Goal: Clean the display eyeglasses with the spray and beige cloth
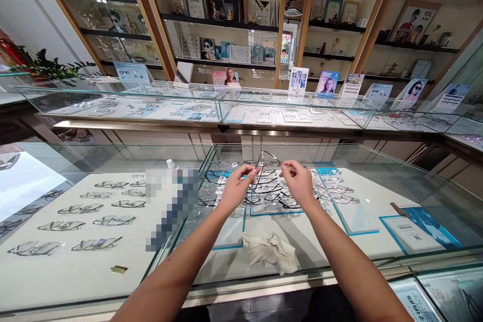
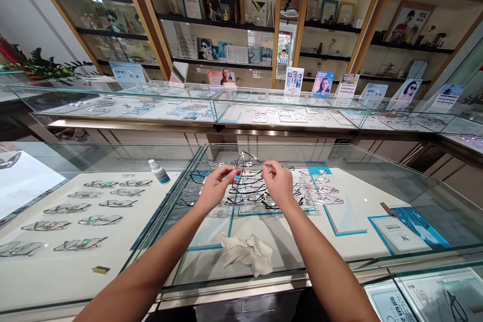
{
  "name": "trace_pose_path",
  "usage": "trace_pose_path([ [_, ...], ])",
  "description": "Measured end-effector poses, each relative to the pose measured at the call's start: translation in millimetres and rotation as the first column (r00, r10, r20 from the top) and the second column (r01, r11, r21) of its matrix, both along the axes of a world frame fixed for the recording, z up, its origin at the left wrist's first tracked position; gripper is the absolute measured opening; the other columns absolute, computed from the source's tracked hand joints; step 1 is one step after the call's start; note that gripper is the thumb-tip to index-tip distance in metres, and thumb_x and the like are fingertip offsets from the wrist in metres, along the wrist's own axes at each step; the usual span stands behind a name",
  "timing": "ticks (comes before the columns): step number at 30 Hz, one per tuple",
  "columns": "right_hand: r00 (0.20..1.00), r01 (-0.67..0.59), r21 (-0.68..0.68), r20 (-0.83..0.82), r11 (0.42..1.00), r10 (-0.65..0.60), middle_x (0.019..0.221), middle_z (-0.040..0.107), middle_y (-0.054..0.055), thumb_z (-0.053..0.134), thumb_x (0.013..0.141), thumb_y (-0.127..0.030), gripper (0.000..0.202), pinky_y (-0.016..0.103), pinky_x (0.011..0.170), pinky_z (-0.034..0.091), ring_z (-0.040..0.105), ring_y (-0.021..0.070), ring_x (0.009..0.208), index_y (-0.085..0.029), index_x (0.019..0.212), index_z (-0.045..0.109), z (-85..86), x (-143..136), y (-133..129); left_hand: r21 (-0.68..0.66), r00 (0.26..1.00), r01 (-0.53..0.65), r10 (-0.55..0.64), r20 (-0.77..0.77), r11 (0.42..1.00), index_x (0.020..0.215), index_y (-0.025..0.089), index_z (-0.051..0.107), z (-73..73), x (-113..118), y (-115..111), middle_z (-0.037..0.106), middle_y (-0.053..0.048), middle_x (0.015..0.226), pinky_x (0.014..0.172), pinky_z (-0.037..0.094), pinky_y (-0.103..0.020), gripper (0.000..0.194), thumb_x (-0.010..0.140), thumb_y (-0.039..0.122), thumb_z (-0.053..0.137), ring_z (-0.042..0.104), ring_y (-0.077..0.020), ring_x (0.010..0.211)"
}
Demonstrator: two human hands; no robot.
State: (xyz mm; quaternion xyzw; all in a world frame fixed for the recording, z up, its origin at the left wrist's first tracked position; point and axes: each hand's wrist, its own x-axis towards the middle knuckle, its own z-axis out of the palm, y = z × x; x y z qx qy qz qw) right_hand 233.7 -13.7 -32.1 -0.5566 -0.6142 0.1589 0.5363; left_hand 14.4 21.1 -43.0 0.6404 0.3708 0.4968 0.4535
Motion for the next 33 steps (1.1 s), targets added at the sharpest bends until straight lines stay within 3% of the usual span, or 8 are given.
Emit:
trace_pose_path([
  [5,0.983,0.148,0.157,0.089,0.977,-0.163,0.097,0.083,0.007,0.056,0.099,-0.038,0.027,0.032,0.067,0.048,0.071,0.0204,0.069,-0.023,0.114,0.074,6.6,10.7,0.9,0.076,0.994,-0.019,0.027,-0.102,0.997,0.097,0.022,0.071,1.2,-2.2,-0.4,0.073,-0.008,0.107,0.079,0.056,-0.031,0.036,0.094,0.057,0.063,0.066,-0.0233,0.097],
  [10,0.977,0.127,0.243,0.135,0.962,-0.163,0.121,0.078,0.009,0.056,0.099,-0.034,0.035,0.033,0.069,0.05,0.071,0.0199,0.08,-0.023,0.131,0.065,9.2,11.7,-0.5,0.074,0.991,-0.011,0.021,-0.129,0.997,0.099,0.022,0.072,1.8,-2.5,-1.0,0.073,-0.008,0.107,0.077,0.055,-0.031,0.035,0.094,0.056,0.063,0.066,-0.0223,0.092],
  [13,0.973,0.075,0.269,0.191,0.96,-0.129,0.114,0.077,0.009,0.058,0.098,-0.035,0.038,0.033,0.069,0.051,0.067,0.0191,0.075,-0.022,0.134,0.061,6.7,4.9,-3.5,0.027,0.999,0.005,-0.004,-0.035,1.0,0.098,0.022,0.071,2.3,-1.8,-1.4,0.073,-0.009,0.11,0.078,0.058,-0.032,0.036,0.092,0.057,0.066,0.066,-0.0253,0.103],
  [16,0.941,-0.075,0.277,0.339,0.958,-0.024,0.098,0.075,0.006,0.058,0.1,-0.034,0.033,0.032,0.07,0.05,0.063,0.0177,0.069,-0.023,0.13,0.064,2.4,-5.9,-7.6,0.039,0.999,-0.001,0.003,-0.04,0.999,0.097,0.022,0.072,3.2,-1.7,-2.4,0.073,-0.008,0.107,0.075,0.058,-0.032,0.037,0.092,0.058,0.067,0.066,-0.0244,0.098],
  [20,0.831,-0.225,0.269,0.554,0.937,0.04,0.103,0.074,0.008,0.056,0.102,-0.031,0.033,0.032,0.074,0.05,0.069,0.0207,0.085,-0.023,0.133,0.066,-1.4,-18.6,-11.5,0.096,0.993,0.005,0.007,-0.117,0.995,0.098,0.022,0.074,6.0,-1.3,-5.4,0.073,-0.007,0.101,0.072,0.053,-0.03,0.035,0.093,0.055,0.065,0.066,-0.0226,0.091],
  [26,0.748,-0.204,0.226,0.664,0.952,0.003,0.106,0.073,0.008,0.056,0.103,-0.031,0.029,0.034,0.075,0.049,0.068,0.0232,0.093,-0.024,0.129,0.067,-2.9,-19.3,-9.2,0.135,0.984,-0.01,0.034,-0.176,0.991,0.097,0.021,0.074,7.7,0.1,-7.8,0.073,-0.006,0.099,0.074,0.05,-0.029,0.034,0.095,0.053,0.064,0.065,-0.0216,0.091],
  [33,0.712,-0.166,0.243,0.7,0.956,-0.054,0.105,0.072,0.009,0.058,0.104,-0.033,0.022,0.038,0.079,0.044,0.066,0.0252,0.092,-0.022,0.121,0.067,-2.4,-16.0,-5.4,0.105,0.993,-0.036,0.047,-0.107,0.994,0.1,0.02,0.074,1.2,1.6,-4.1,0.073,-0.008,0.099,0.072,0.057,-0.031,0.037,0.093,0.055,0.066,0.066,-0.0219,0.089],
])
